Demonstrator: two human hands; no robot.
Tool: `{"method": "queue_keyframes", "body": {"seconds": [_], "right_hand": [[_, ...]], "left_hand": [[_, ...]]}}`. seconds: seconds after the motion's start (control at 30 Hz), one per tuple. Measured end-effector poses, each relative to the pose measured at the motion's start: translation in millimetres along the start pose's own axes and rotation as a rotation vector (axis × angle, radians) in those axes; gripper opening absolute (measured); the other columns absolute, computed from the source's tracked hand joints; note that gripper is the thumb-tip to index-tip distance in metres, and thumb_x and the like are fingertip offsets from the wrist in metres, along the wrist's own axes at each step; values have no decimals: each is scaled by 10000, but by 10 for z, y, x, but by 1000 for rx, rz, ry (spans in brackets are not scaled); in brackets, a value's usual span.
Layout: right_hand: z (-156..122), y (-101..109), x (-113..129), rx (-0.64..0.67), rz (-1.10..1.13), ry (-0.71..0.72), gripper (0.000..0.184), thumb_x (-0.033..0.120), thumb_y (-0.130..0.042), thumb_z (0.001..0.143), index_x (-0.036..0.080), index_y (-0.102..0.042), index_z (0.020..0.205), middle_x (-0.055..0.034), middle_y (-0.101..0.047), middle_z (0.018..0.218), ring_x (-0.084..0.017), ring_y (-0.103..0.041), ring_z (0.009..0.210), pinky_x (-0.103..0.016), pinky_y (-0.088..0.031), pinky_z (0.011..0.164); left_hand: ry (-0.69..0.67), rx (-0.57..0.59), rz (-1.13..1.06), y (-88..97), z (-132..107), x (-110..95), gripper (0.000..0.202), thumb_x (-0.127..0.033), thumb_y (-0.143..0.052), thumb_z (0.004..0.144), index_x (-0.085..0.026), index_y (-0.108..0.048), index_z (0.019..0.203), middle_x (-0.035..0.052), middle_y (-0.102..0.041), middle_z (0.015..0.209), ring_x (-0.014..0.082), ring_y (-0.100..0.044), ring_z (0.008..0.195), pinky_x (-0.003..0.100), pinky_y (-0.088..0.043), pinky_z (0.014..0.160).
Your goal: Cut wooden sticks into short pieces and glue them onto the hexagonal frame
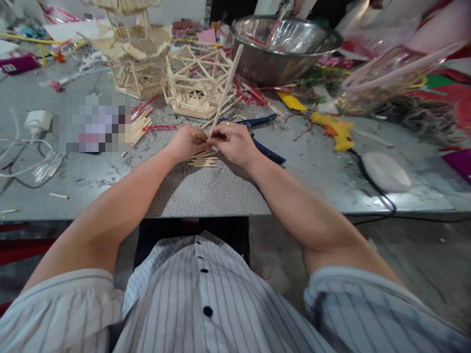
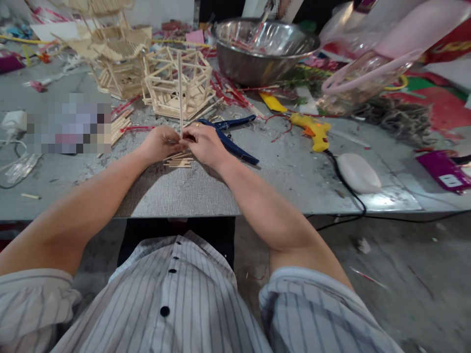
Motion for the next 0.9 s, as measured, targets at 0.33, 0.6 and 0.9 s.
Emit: {"method": "queue_keyframes", "body": {"seconds": [0.33,0.6,0.9], "right_hand": [[23,14,-65,-92,249,-133,227,406,-694,822,195,-645,754,-16,-644,748,-156,-611,743,-323,-524,755],[2,-3,-16,-163,326,-130,333,501,-689,829,202,-582,729,-7,-621,714,-131,-599,701,-297,-530,715],[-44,467,-124,-243,-285,-205,350,539,-749,792,219,-639,879,-61,-681,868,-209,-613,791,-380,-487,761]], "left_hand": [[90,8,-135,80,-26,-144,239,-169,-643,799,-162,-631,560,-49,-453,499,92,-393,531,267,-303,553],[131,-15,-195,80,-60,-236,218,-257,-625,876,-159,-721,706,19,-705,672,122,-592,621,258,-426,612],[325,-76,-368,149,-44,-127,238,-154,-614,884,-138,-638,647,-4,-634,585,65,-526,486,217,-452,549]]}}
Point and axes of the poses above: each hand's wrist, its own z-axis towards the middle knuckle, its own y-axis out of the back of the hand, x = y × z, the point moved 2 cm from there along z, towards the middle knuckle
